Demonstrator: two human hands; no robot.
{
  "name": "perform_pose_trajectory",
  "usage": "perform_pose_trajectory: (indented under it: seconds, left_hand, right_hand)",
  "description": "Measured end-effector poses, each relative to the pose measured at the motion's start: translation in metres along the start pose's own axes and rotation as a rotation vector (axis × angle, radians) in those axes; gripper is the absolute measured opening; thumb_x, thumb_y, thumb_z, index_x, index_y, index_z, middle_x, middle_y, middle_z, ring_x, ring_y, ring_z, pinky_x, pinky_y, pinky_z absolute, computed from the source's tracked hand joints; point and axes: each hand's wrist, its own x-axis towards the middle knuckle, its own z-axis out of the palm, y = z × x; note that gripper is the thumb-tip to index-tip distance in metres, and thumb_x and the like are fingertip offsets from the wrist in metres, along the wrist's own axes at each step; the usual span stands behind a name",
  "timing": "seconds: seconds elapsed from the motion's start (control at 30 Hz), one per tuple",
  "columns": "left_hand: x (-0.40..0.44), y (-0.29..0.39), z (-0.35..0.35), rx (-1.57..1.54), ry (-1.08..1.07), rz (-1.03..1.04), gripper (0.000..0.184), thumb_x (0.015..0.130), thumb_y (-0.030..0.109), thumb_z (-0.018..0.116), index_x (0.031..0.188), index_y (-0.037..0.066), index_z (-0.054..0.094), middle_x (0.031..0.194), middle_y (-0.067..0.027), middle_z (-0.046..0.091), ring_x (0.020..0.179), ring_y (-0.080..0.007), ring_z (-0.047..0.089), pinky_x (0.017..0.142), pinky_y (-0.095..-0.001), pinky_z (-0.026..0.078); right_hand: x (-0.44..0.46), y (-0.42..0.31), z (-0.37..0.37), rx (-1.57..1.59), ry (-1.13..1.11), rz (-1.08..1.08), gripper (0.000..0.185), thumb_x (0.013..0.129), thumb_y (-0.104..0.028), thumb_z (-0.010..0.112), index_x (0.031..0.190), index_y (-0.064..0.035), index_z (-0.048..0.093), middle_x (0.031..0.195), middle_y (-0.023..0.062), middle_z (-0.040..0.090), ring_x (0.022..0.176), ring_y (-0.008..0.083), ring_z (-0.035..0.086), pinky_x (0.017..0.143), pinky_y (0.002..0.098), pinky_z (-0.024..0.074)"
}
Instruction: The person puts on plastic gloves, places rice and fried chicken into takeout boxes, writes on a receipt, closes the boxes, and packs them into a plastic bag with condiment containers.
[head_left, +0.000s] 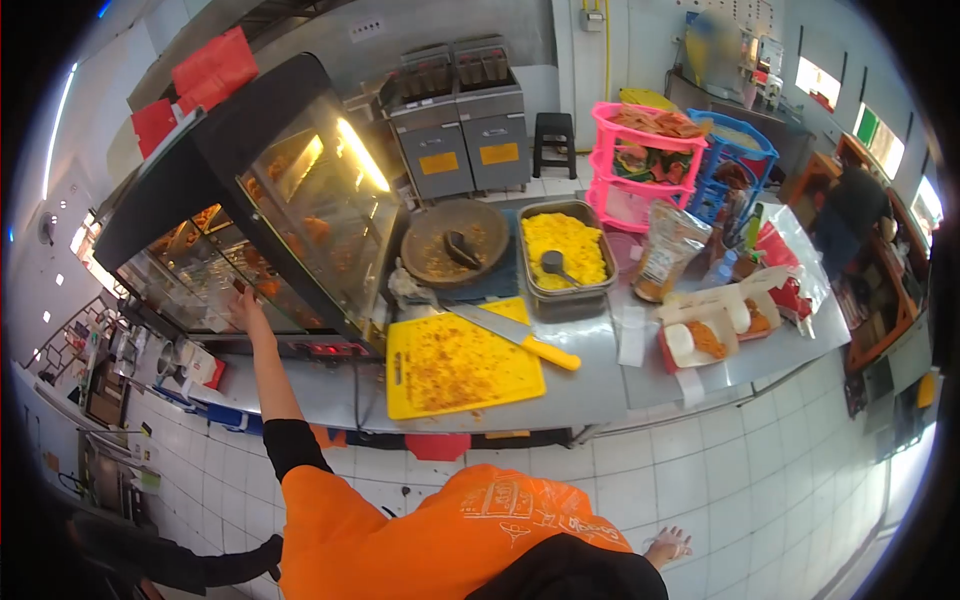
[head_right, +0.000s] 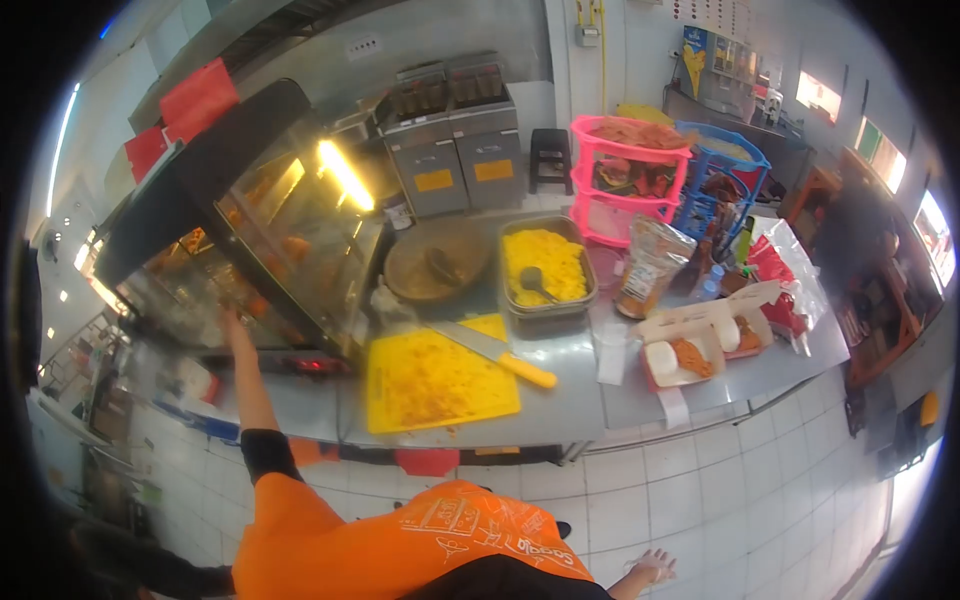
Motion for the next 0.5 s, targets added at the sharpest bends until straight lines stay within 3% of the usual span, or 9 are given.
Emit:
perform_pose_trajectory:
  seconds: [0.07,0.1,0.17,0.23,0.3,0.33,0.37,0.43,0.5]
  left_hand:
    - [-0.061,0.002,0.01,0.431,0.115,0.184,0.062,0.085,0.038,0.065,0.134,0.009,0.041,0.127,-0.0136,0.049,0.121,-0.0283,0.042,0.102,-0.0411,0.03]
    - [-0.118,0.031,0.026,0.497,0.225,0.286,0.07,0.085,0.035,0.065,0.14,0.006,0.032,0.141,-0.0198,0.036,0.134,-0.0338,0.027,0.109,-0.0468,0.019]
    - [-0.231,0.068,0.043,0.423,0.054,0.555,0.073,0.085,0.026,0.065,0.141,0.002,0.025,0.145,-0.0211,0.026,0.135,-0.0342,0.024,0.11,-0.0466,0.019]
    - [-0.343,0.074,0.069,0.083,-0.427,0.57,0.081,0.08,0.012,0.066,0.144,0.001,0.017,0.146,-0.0189,0.021,0.138,-0.033,0.02,0.114,-0.0443,0.016]
    - [-0.465,0.073,0.068,0.234,-1.029,0.6,0.083,0.081,0.01,0.064,0.146,0.002,0.013,0.15,-0.0203,0.017,0.14,-0.033,0.018,0.115,-0.0413,0.015]
    - [-0.519,0.094,0.066,0.048,-1.378,0.312,0.08,0.088,0.024,0.06,0.147,-0.001,0.013,0.152,-0.0209,0.018,0.142,-0.0344,0.016,0.114,-0.043,0.015]
    - [-0.564,0.103,0.067,-0.125,-1.611,0.355,0.082,0.087,0.022,0.062,0.148,0.0,0.011,0.152,-0.0209,0.017,0.141,-0.0347,0.017,0.114,-0.043,0.015]
    - [-0.635,0.13,0.064,-0.38,-2.17,0.089,0.084,0.085,0.016,0.065,0.148,0.004,0.01,0.154,-0.0221,0.009,0.144,-0.0354,0.007,0.115,-0.043,0.013]
    - [-0.675,0.154,0.065,-0.615,-2.265,0.225,0.087,0.085,0.016,0.066,0.149,0.007,0.007,0.154,-0.0226,0.005,0.145,-0.0361,0.004,0.115,-0.0436,0.013]
  right_hand:
    - [-0.022,-0.045,0.044,0.117,-0.031,-0.028,0.069,0.091,-0.068,0.021,0.147,-0.0274,0.026,0.158,0.0053,0.012,0.144,0.032,0.01,0.112,0.0625,0.0044]
    - [-0.036,-0.066,0.064,0.118,-0.059,-0.016,0.067,0.091,-0.067,0.022,0.147,-0.0299,0.026,0.158,0.0033,0.012,0.145,0.0305,0.009,0.111,0.0635,0.0033]
    - [-0.061,-0.093,0.105,0.13,-0.11,0.017,0.064,0.09,-0.066,0.025,0.146,-0.0347,0.025,0.158,-0.0006,0.012,0.145,0.0274,0.006,0.111,0.0654,0.0011]
    - [-0.059,-0.097,0.137,0.166,-0.118,0.063,0.06,0.09,-0.064,0.028,0.145,-0.0394,0.026,0.157,-0.0019,0.012,0.146,0.0255,0.005,0.111,0.0672,-0.0008]
    - [-0.034,-0.094,0.16,0.181,-0.195,-0.002,0.059,0.089,-0.063,0.031,0.143,-0.0404,0.029,0.157,-0.0005,0.014,0.145,0.0269,0.005,0.111,0.0677,-0.0017]
    - [-0.002,-0.087,0.163,0.181,-0.238,0.013,0.059,0.088,-0.063,0.032,0.141,-0.0403,0.031,0.157,0.0027,0.014,0.145,0.0301,0.004,0.111,0.0674,-0.0012]
    - [-0.06,-0.079,0.214,0.26,-0.196,-0.031,0.059,0.088,-0.064,0.031,0.141,-0.04,0.029,0.157,0.0046,0.014,0.145,0.0334,0.004,0.11,0.0681,-0.0004]
    - [-0.104,-0.055,0.263,0.228,-0.33,-0.093,0.062,0.089,-0.064,0.031,0.145,-0.0383,0.021,0.158,0.005,0.008,0.144,0.0356,0.002,0.109,0.0683,0.0016]
    - [-0.144,-0.026,0.294,0.078,-0.5,-0.187,0.067,0.09,-0.065,0.031,0.148,-0.0367,0.012,0.158,0.0054,0.003,0.144,0.0378,0.0,0.108,0.0685,0.0035]
